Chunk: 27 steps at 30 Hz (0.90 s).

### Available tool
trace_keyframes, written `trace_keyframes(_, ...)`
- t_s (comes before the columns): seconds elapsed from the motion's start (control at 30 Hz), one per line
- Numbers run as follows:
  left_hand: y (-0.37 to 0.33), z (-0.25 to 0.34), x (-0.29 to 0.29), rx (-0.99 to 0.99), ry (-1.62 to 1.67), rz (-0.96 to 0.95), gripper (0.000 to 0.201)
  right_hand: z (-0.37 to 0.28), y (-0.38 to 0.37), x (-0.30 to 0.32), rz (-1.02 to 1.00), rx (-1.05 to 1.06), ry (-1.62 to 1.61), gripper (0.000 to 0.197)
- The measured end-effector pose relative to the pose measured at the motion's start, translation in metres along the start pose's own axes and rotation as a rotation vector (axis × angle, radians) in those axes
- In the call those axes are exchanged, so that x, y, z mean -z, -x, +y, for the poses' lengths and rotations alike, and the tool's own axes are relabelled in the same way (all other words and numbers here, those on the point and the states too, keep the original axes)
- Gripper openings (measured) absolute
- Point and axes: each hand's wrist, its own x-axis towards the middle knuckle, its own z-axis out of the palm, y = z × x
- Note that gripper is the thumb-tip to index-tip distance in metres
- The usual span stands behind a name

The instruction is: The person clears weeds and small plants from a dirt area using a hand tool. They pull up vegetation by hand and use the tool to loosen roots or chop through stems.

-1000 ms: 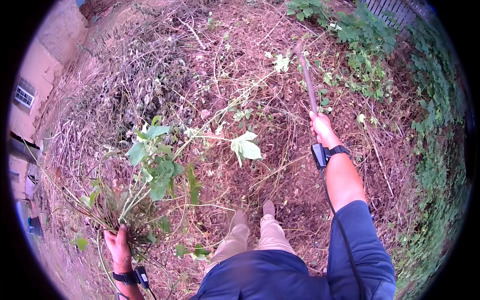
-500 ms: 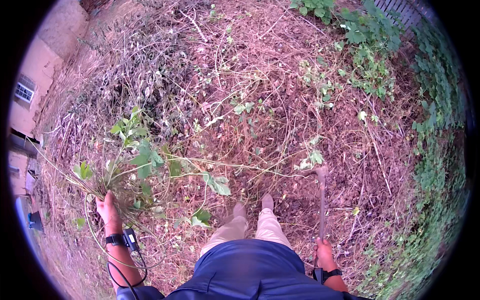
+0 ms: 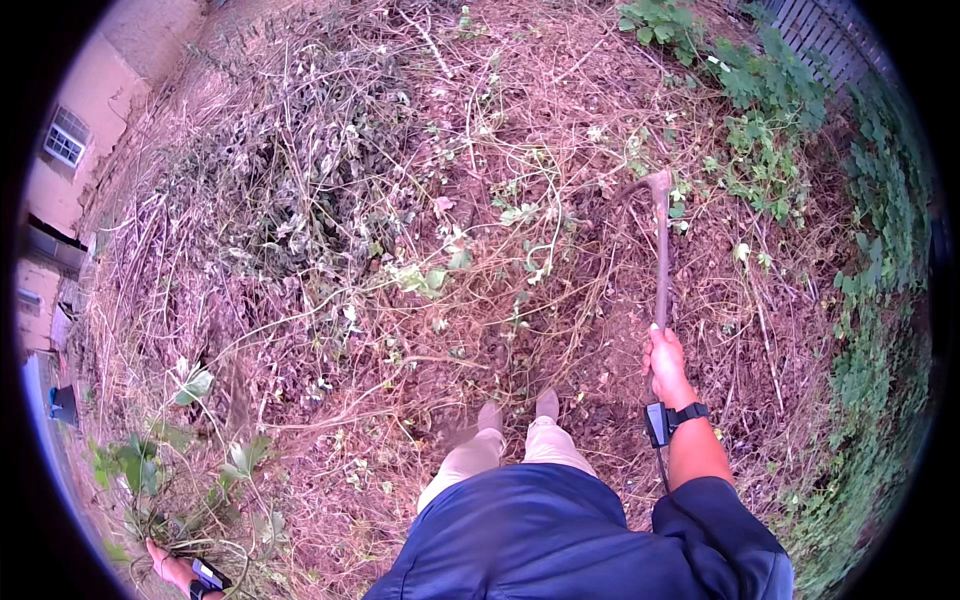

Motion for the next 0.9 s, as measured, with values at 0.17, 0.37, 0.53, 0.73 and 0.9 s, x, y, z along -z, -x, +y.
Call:
trace_keyframes(0.17,-0.009,-0.022,0.044,-0.124,-0.240,0.121,0.036,-0.015,-0.013,-0.051,-0.098,0.019,0.008,0.016)
trace_keyframes(0.37,0.014,0.004,0.028,-0.194,-0.209,0.066,0.039,0.019,-0.037,-0.049,-0.112,-0.069,0.296,0.018)
trace_keyframes(0.53,-0.021,0.043,0.058,-0.268,-0.202,0.011,0.044,0.093,-0.055,-0.043,-0.116,-0.167,0.259,0.017)
trace_keyframes(0.73,0.021,0.088,0.032,-0.387,-0.296,-0.017,0.032,0.146,-0.075,-0.044,-0.075,-0.267,0.246,0.021)
trace_keyframes(0.9,0.030,0.113,0.059,-0.572,-0.730,-0.081,0.037,0.172,-0.117,-0.076,-0.241,-0.100,0.343,0.019)
